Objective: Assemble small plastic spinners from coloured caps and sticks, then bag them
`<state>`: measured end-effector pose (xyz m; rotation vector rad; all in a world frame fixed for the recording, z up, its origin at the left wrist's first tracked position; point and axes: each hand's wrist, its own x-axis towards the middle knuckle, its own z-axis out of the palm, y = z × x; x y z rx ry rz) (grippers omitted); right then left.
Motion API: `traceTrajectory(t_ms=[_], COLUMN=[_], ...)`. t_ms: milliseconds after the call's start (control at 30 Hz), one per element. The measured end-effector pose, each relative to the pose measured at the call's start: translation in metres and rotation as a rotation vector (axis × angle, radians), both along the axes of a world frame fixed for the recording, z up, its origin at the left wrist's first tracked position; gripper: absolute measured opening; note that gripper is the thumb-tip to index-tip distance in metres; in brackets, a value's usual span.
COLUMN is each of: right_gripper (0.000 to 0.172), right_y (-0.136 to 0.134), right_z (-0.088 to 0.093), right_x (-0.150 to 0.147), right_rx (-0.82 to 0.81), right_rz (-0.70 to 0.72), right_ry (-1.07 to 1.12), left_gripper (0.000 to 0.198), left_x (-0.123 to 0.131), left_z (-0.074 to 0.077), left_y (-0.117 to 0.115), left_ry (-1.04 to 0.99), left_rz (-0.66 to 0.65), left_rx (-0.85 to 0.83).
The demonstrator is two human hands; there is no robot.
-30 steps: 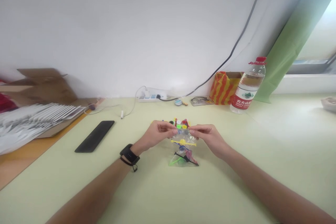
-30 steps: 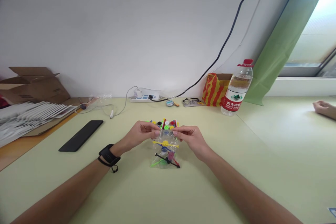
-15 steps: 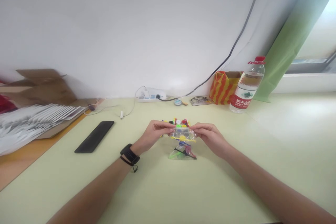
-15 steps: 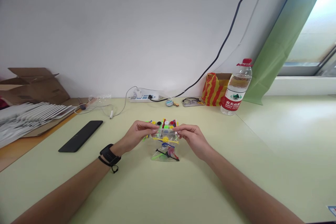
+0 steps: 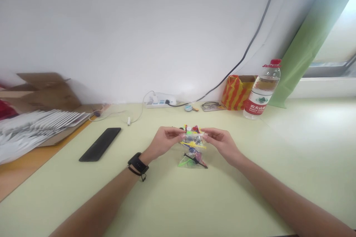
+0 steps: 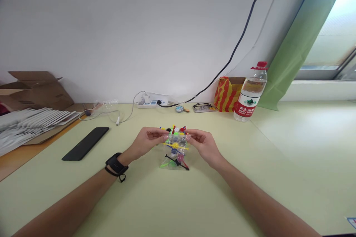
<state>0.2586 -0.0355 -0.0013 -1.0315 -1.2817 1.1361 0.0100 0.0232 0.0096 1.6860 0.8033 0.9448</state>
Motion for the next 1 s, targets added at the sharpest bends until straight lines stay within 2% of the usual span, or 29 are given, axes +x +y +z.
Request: traceTrajectory(t_ms=[200, 400, 700, 867, 1000], right_gripper=[0.024, 0.016, 0.024, 0.031, 0.031], right_y=[0.005, 0.006, 0.004, 0.003, 0.004], right_z=[-0.006, -0.007, -0.007, -0.007, -0.008], right_x=[0.002, 0.006, 0.009, 0.006, 0.004], right_rx=[0.051, 0.077, 0.125, 0.134, 0.143], right_rz=[-0.015, -0.032, -0.038, -0.038, -0.088], right_ry=[-0.059, -0.073, -0.185, -0.168, -0.213], left_gripper=[0.025, 0.024, 0.019, 0.033, 0.026], left_x=[-0.003, -0.004, -0.003, 0.001, 0.001], left_z=[0.002, -0.003, -0.008, -0.005, -0.005], left_y=[0.003, 0.005, 0.004, 0.000, 0.001], left_ry=[0.119, 0.044, -0.001, -0.022, 0.096], left_rz=[0.028, 0.002, 0.044, 0.027, 0.054], left_rx=[0.112, 0.045, 0.017, -0.002, 0.158])
